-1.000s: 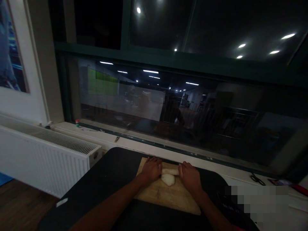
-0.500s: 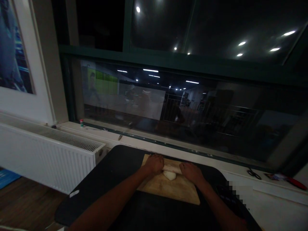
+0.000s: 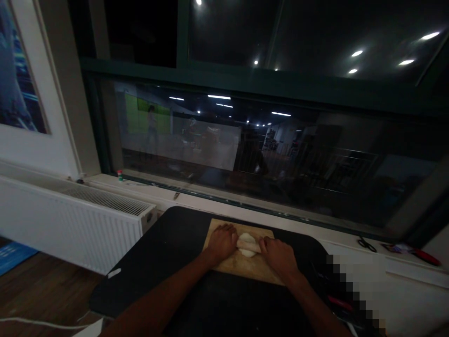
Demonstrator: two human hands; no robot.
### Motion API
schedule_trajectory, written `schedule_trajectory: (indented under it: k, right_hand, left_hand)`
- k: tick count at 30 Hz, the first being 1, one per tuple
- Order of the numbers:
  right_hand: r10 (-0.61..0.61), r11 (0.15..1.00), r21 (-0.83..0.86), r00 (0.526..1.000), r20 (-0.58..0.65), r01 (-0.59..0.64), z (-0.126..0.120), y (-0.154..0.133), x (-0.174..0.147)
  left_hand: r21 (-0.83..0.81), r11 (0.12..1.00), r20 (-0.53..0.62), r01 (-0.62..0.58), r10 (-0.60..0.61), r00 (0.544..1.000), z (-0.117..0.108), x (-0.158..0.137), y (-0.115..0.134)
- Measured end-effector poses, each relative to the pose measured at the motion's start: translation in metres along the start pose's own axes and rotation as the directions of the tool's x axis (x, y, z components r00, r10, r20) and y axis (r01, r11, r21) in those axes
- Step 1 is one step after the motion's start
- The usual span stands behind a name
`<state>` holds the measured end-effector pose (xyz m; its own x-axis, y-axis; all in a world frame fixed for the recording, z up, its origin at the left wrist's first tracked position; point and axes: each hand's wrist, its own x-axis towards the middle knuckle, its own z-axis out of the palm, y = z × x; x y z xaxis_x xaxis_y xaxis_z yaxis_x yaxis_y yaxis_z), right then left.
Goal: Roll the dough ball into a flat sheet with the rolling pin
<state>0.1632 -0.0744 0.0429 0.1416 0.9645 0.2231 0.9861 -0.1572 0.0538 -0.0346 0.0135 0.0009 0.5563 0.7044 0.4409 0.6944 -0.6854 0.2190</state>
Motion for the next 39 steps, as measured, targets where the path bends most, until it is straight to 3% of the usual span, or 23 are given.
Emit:
schedule_trajectory:
  k: [4,11,17,23,29,33,39]
  right_hand:
    - [0.048,0.997,0.049,0.997,0.061,-0.051,-0.004,0.002,0.003]
    - [0.031,0.992,0.127,0.994,-0.103,-0.018,0.03,0.011,0.012]
    - [0.027,0.986,0.165,0.978,-0.207,0.008,0.056,0.013,-0.007]
    - [0.055,0.973,0.233,0.973,-0.222,-0.001,0.037,-0.006,-0.042]
    - [0.054,0.959,0.283,0.988,-0.145,-0.011,0.023,-0.019,-0.07]
    - [0.043,0.969,0.247,0.988,-0.147,-0.005,0.022,-0.016,-0.059]
    - [0.042,0.989,0.148,0.996,-0.075,-0.03,0.017,-0.001,-0.007]
  left_hand:
    - [-0.019,1.0,0.057,-0.003,0.004,0.998,0.001,0.009,-0.004]
    - [0.096,0.991,0.167,0.09,-0.105,0.98,-0.01,0.026,0.007]
    - [0.126,0.989,0.116,0.083,-0.098,0.988,-0.012,0.009,0.017]
    - [0.022,0.996,0.019,-0.084,0.083,0.996,-0.012,-0.013,0.012]
    - [0.001,0.996,0.03,-0.087,0.087,0.996,-0.003,-0.024,0.0]
    - [0.029,0.996,0.107,-0.08,0.077,0.991,-0.004,-0.017,0.0]
    - [0.059,0.998,0.15,-0.001,-0.007,0.989,-0.009,0.002,0.003]
